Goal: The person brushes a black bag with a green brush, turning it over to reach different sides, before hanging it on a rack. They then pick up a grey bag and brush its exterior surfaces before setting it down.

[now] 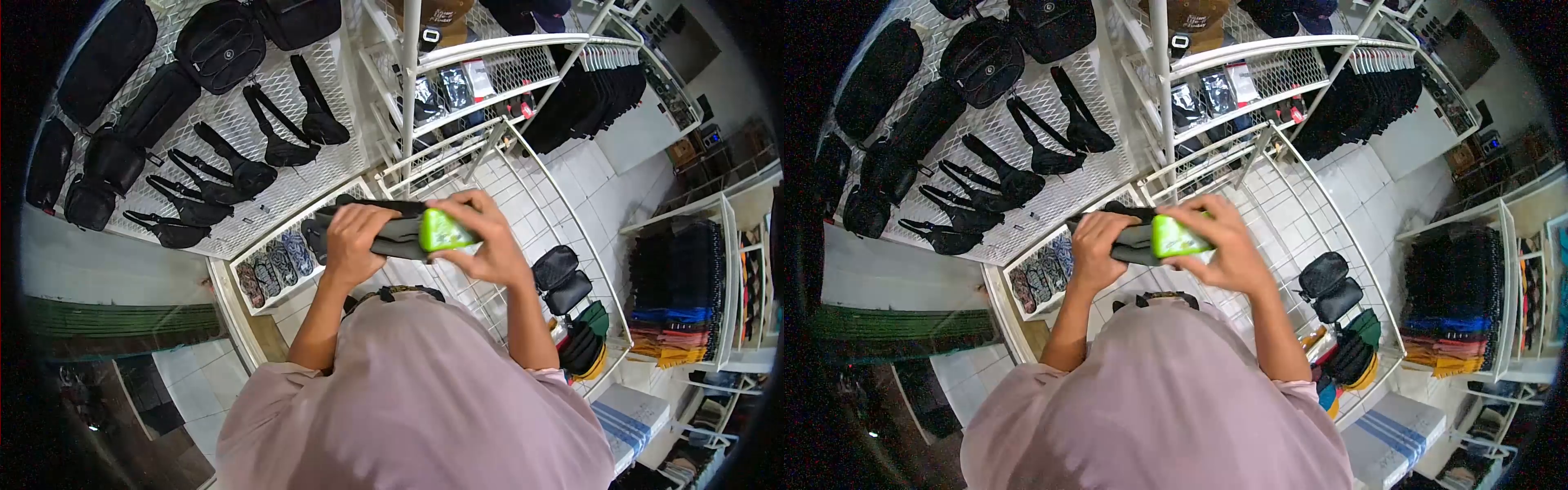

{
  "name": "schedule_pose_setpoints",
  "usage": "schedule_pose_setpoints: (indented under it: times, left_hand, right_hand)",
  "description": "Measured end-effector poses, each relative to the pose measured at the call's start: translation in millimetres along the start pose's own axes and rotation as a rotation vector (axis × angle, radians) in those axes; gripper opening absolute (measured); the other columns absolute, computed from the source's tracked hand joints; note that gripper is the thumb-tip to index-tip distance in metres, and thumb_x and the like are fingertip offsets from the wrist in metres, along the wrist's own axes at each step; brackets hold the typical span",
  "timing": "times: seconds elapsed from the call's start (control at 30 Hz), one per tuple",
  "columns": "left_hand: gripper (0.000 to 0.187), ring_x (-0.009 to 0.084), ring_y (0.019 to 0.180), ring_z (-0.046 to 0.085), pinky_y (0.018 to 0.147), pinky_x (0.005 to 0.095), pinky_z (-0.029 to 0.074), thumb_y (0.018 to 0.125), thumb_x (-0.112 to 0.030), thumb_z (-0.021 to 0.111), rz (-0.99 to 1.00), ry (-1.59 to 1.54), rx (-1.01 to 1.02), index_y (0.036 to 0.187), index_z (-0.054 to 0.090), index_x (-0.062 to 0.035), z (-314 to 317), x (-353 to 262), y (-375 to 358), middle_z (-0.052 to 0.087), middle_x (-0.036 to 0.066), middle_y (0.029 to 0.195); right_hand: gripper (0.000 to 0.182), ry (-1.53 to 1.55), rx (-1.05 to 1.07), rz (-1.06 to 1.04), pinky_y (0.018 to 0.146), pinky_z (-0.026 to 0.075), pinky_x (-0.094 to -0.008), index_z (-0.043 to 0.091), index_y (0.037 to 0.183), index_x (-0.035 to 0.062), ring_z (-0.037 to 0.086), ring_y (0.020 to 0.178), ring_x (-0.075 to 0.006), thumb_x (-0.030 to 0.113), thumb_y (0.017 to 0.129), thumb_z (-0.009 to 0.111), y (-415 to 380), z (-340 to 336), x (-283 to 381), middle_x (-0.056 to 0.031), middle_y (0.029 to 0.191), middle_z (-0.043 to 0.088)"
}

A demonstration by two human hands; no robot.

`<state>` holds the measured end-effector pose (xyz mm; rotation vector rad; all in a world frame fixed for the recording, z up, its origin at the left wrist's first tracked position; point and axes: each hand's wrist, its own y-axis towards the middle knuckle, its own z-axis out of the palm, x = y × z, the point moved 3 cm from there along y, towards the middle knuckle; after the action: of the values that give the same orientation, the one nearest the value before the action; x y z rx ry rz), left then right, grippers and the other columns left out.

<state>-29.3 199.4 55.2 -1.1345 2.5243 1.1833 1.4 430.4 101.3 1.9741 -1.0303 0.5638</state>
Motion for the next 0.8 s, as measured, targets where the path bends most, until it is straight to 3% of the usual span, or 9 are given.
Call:
schedule_pose_setpoints:
  times: [0.07, 0.2, 0.3, 0.4, 0.5, 0.6, 0.7, 0.8]
  left_hand:
    - [0.037, 0.0282, 0.098, 0.071, 0.087, 0.0419, 0.048, 0.068, -0.007, 0.076, 0.036, 0.063, -0.162, 0.104, 0.07, -0.0068, -10.3, -1.2, 0.4, 0.074, 0.008, 0.102]
    - [0.035, 0.0284, 0.098, 0.072, 0.089, 0.0418, 0.048, 0.074, -0.014, 0.08, 0.047, 0.028, -0.326, 0.106, 0.067, -0.0065, -18.1, 3.2, 2.1, 0.075, 0.007, 0.106]
    - [0.039, 0.0279, 0.1, 0.07, 0.089, 0.0423, 0.048, 0.07, -0.013, 0.078, 0.08, 0.05, -0.232, 0.108, 0.069, -0.0073, -3.5, 2.7, 3.9, 0.074, 0.007, 0.106]
    - [0.043, 0.0264, 0.1, 0.069, 0.089, 0.0423, 0.048, 0.065, -0.005, 0.072, 0.056, -0.009, -0.144, 0.108, 0.071, -0.0089, 4.0, -0.1, 3.3, 0.073, 0.005, 0.107]
    - [0.044, 0.0261, 0.099, 0.069, 0.089, 0.0423, 0.047, 0.064, -0.006, 0.074, 0.024, 0.024, -0.129, 0.107, 0.071, -0.01, -3.1, 1.6, -2.1, 0.073, 0.004, 0.107]
    - [0.045, 0.0267, 0.098, 0.068, 0.09, 0.042, 0.047, 0.063, -0.006, 0.074, 0.003, 0.095, -0.165, 0.107, 0.071, -0.0108, -8.9, 1.6, -5.1, 0.072, 0.004, 0.106]
    - [0.049, 0.0281, 0.096, 0.066, 0.089, 0.0419, 0.047, 0.06, -0.004, 0.075, 0.0, 0.049, -0.008, 0.108, 0.071, -0.0114, -3.5, -6.5, -0.6, 0.071, 0.004, 0.101]
    - [0.05, 0.0284, 0.096, 0.065, 0.089, 0.0422, 0.046, 0.059, -0.002, 0.072, -0.02, 0.006, -0.005, 0.109, 0.07, -0.0108, -3.9, -7.5, 0.8, 0.07, 0.005, 0.099]
  right_hand:
    - [0.066, 0.033, -0.027, 0.115, 0.09, 0.05, -0.0367, 0.068, 0.133, 0.0099, 0.062, 0.106, -0.028, 0.021, 0.071, 0.09, -7.6, -16.8, -17.1, -0.0114, 0.115, 0.063]
    - [0.063, 0.013, -0.225, 0.09, 0.087, 0.05, -0.0364, 0.068, 0.132, 0.0071, 0.063, 0.104, -0.028, 0.016, 0.073, 0.088, -10.5, -32.1, -6.2, -0.0131, 0.116, 0.062]
    - [0.064, -0.089, -0.124, -0.033, 0.1, 0.043, -0.0433, 0.068, 0.134, 0.0147, 0.059, 0.11, -0.0309, 0.019, 0.073, 0.086, 5.9, -12.4, 15.0, -0.0106, 0.117, 0.065]
    - [0.061, -0.158, 0.04, -0.17, 0.097, 0.042, -0.0416, 0.069, 0.133, 0.0186, 0.058, 0.107, -0.0297, 0.016, 0.074, 0.084, 14.3, 11.8, 37.8, -0.0093, 0.117, 0.065]
    - [0.061, -0.151, -0.041, -0.123, 0.095, 0.042, -0.0417, 0.069, 0.133, 0.019, 0.059, 0.105, -0.0298, 0.016, 0.074, 0.084, 5.9, 1.7, 14.9, -0.009, 0.116, 0.065]
    - [0.062, -0.204, -0.105, 0.088, 0.094, 0.042, -0.0425, 0.069, 0.133, 0.0192, 0.058, 0.106, -0.0295, 0.018, 0.073, 0.085, -3.5, -7.3, -9.7, -0.0096, 0.114, 0.065]
    - [0.06, -0.152, -0.006, -0.167, 0.093, 0.042, -0.0427, 0.069, 0.131, 0.0168, 0.058, 0.105, -0.0298, 0.02, 0.073, 0.085, 4.3, 19.8, 23.3, -0.0088, 0.116, 0.064]
    - [0.06, -0.183, -0.006, -0.186, 0.093, 0.043, -0.0427, 0.069, 0.13, 0.0157, 0.058, 0.107, -0.0315, 0.019, 0.073, 0.085, 10.8, 22.0, 26.1, -0.0101, 0.118, 0.064]
